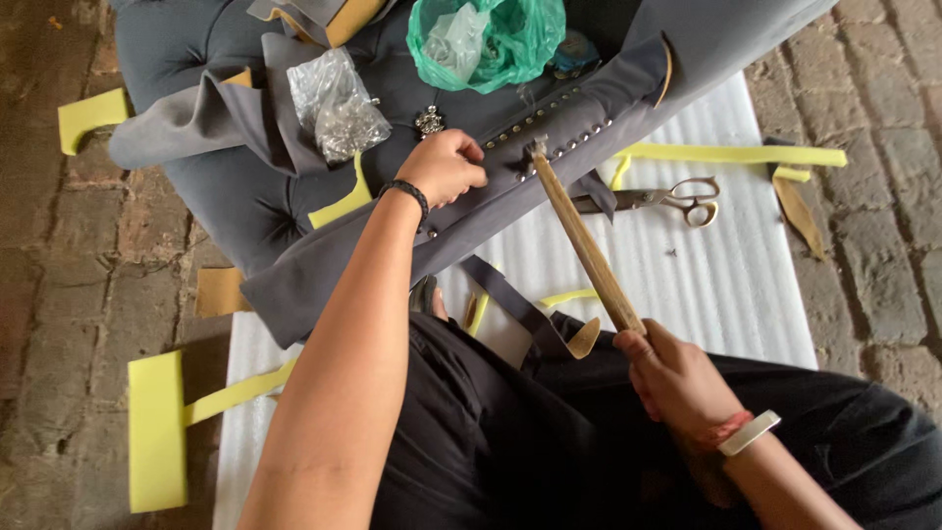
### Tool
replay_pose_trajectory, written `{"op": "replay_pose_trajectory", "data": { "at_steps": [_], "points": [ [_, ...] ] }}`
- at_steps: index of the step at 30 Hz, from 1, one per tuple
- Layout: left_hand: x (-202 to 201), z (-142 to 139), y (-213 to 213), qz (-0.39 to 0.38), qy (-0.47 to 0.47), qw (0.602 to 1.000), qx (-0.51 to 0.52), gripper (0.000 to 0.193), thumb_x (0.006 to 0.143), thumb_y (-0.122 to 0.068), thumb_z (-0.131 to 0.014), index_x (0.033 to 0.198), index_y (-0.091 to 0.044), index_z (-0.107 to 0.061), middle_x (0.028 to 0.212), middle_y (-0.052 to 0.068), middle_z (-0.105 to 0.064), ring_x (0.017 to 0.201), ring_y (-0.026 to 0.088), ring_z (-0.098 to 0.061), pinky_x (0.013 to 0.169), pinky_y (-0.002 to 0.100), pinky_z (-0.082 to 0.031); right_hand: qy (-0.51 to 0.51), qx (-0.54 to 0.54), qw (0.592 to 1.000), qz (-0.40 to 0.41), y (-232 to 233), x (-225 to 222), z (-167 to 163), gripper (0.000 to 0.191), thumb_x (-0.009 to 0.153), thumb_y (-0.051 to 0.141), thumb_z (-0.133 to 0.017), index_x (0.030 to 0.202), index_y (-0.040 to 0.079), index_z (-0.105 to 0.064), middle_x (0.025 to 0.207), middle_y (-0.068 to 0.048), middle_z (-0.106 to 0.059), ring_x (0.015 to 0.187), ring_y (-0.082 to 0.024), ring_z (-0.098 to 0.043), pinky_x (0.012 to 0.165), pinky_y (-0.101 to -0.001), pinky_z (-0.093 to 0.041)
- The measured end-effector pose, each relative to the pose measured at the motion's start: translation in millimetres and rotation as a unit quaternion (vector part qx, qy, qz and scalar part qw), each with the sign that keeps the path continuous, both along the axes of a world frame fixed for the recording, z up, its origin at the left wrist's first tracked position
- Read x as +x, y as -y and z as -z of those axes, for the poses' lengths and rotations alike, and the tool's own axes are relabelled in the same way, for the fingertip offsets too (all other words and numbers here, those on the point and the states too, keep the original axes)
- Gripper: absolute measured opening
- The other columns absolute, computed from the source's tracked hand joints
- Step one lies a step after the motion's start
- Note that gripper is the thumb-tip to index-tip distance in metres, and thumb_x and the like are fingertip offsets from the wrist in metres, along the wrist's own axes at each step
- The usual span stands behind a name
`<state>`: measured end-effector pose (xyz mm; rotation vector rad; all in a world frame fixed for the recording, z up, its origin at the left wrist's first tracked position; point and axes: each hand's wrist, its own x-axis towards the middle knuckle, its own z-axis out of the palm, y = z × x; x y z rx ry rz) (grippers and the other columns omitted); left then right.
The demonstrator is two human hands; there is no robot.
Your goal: The person sits on the floor with a tufted gray sofa arm across their lap and hammers decorative metal tacks along the fabric edge using a wooden-handled hammer, placing each tack by hand. They briefly use pliers to adjust a tack, then cut and tuck excess fabric with scissors and continue hammering tacks along the rail.
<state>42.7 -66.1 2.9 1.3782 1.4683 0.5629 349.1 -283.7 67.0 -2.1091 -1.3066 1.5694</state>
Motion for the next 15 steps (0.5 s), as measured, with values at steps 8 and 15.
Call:
{"op": "replay_pose_trajectory", "data": {
  "at_steps": [8,15],
  "points": [
    [0,25,-1,-0.045,-0.021,0.986,0.16,0.018,0.074,-0.018,-0.074,0.09,-0.01,-0.072,0.069,-0.001,-0.071,0.059,0.011,-0.069,0.058,0.028,-0.054,0.276,0.303,0.882,-0.233,-129,81,16,0.041,0.094,0.044,-0.072,0.112,0.008,-0.064,0.064,-0.005,-0.066,0.048,-0.016,-0.06,0.048,-0.0342,-0.051],
    [3,30,-6,-0.043,-0.056,0.979,0.191,0.015,0.075,-0.021,-0.073,0.087,-0.012,-0.073,0.07,0.002,-0.071,0.065,0.016,-0.069,0.063,0.032,-0.053,0.391,0.417,0.749,-0.335,-164,133,82,0.028,0.093,0.044,-0.069,0.092,0.016,-0.067,0.067,0.003,-0.063,0.054,-0.012,-0.056,0.047,-0.0313,-0.045]
  ]
}}
